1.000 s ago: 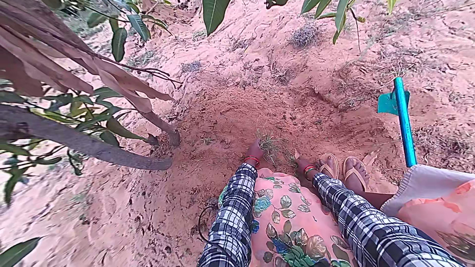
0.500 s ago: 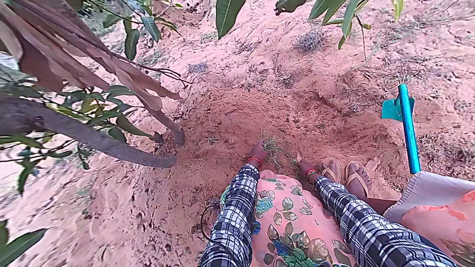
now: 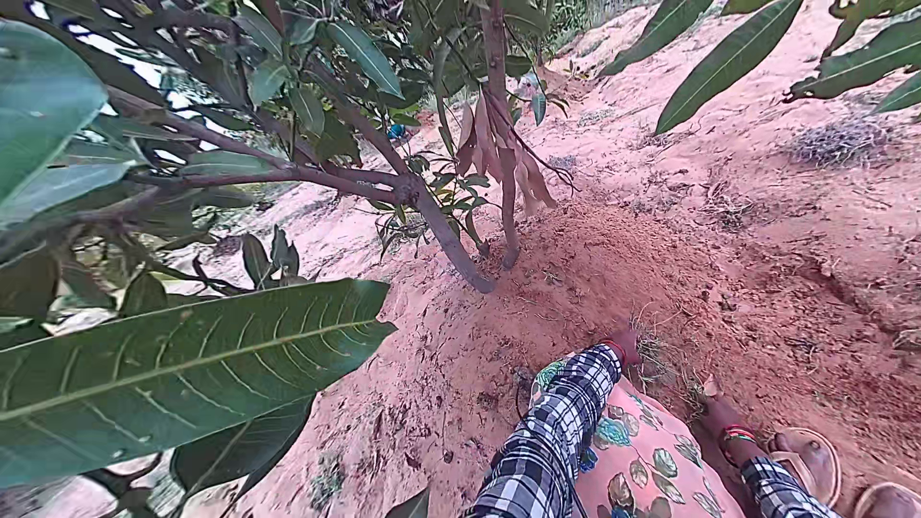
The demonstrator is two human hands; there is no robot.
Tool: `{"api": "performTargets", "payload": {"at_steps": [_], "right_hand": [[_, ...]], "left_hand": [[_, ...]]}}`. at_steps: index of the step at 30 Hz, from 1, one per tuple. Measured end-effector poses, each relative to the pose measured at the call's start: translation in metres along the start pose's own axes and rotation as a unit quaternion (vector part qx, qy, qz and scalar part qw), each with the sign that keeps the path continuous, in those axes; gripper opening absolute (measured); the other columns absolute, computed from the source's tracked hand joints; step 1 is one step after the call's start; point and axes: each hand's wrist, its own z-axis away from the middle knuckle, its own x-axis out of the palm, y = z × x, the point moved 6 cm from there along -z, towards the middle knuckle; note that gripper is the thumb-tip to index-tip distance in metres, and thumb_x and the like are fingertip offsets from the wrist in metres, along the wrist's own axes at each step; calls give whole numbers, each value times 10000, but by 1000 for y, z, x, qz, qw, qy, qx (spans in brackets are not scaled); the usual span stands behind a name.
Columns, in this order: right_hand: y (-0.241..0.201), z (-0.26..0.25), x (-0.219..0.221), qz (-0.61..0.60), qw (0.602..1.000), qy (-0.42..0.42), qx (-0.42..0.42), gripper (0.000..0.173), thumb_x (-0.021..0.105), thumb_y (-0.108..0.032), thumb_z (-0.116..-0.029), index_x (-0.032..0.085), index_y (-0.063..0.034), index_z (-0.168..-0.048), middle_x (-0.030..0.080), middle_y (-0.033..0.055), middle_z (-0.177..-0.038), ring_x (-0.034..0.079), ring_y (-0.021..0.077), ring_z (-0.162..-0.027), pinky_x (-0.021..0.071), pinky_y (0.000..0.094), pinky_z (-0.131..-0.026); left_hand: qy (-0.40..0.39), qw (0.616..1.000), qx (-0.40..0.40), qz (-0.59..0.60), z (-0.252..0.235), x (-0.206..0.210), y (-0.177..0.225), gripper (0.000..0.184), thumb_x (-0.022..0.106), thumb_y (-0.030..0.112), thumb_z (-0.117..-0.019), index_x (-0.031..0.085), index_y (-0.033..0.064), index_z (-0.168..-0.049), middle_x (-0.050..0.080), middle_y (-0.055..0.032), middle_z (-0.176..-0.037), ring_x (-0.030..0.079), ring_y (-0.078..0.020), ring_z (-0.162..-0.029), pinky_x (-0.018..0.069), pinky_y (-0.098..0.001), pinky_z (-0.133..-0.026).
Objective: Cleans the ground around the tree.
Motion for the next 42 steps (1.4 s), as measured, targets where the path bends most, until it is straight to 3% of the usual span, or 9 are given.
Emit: {"api": "performTargets", "payload": {"at_steps": [4, 12, 27, 33, 37, 42], "right_hand": [[2, 4, -3, 3, 1000, -5, -4, 541, 801, -146, -880, 632, -15, -1378, 535, 305, -1455, 530, 469, -1348, 437, 619, -1103], [11, 8, -5, -8, 1000, -4, -4, 537, 796, -83, -871, 623, 20, -1368, 521, 325, -1453, 522, 472, -1354, 430, 604, -1118], [13, 5, -6, -7, 1000, -8, -10, 568, 777, -49, -870, 602, 4, -1408, 508, 336, -1464, 525, 476, -1349, 423, 610, -1123], [12, 6, -7, -5, 1000, -13, -8, 504, 766, -73, -889, 632, -3, -1370, 541, 316, -1436, 555, 469, -1316, 447, 608, -1095], [12, 5, -8, -3, 1000, -11, -10, 518, 766, -70, -889, 626, -13, -1384, 534, 319, -1441, 543, 471, -1327, 438, 607, -1106], [13, 4, -6, -4, 1000, -12, -11, 525, 765, -70, -891, 618, -6, -1391, 536, 316, -1443, 538, 473, -1333, 434, 609, -1109]], "left_hand": [[5, 1000, 2, -1, -1, 1, 3, 821, 766, 152, -917, 323, 56, -1602, 521, -283, -1484, 505, -440, -1389, 399, -623, -1142], [-4, 1000, -12, -23, 4, 0, 7, 813, 750, 183, -934, 313, 49, -1605, 512, -280, -1495, 499, -436, -1396, 393, -613, -1149], [-6, 1000, 0, -14, 0, 1, 7, 846, 762, 150, -916, 294, 44, -1613, 508, -278, -1500, 493, -432, -1403, 386, -612, -1155], [-15, 1000, 4, -16, -2, 2, 7, 791, 755, 163, -928, 341, 30, -1589, 518, -285, -1485, 504, -430, -1393, 397, -614, -1146], [0, 1000, 0, -9, -1, -2, 8, 784, 748, 159, -929, 342, 36, -1588, 524, -287, -1478, 509, -437, -1387, 401, -625, -1137], [79, 997, -18, 6, -7, -14, 3, 763, 759, 166, -895, 413, 81, -1570, 550, -254, -1468, 495, -431, -1399, 411, -624, -1134]]}}
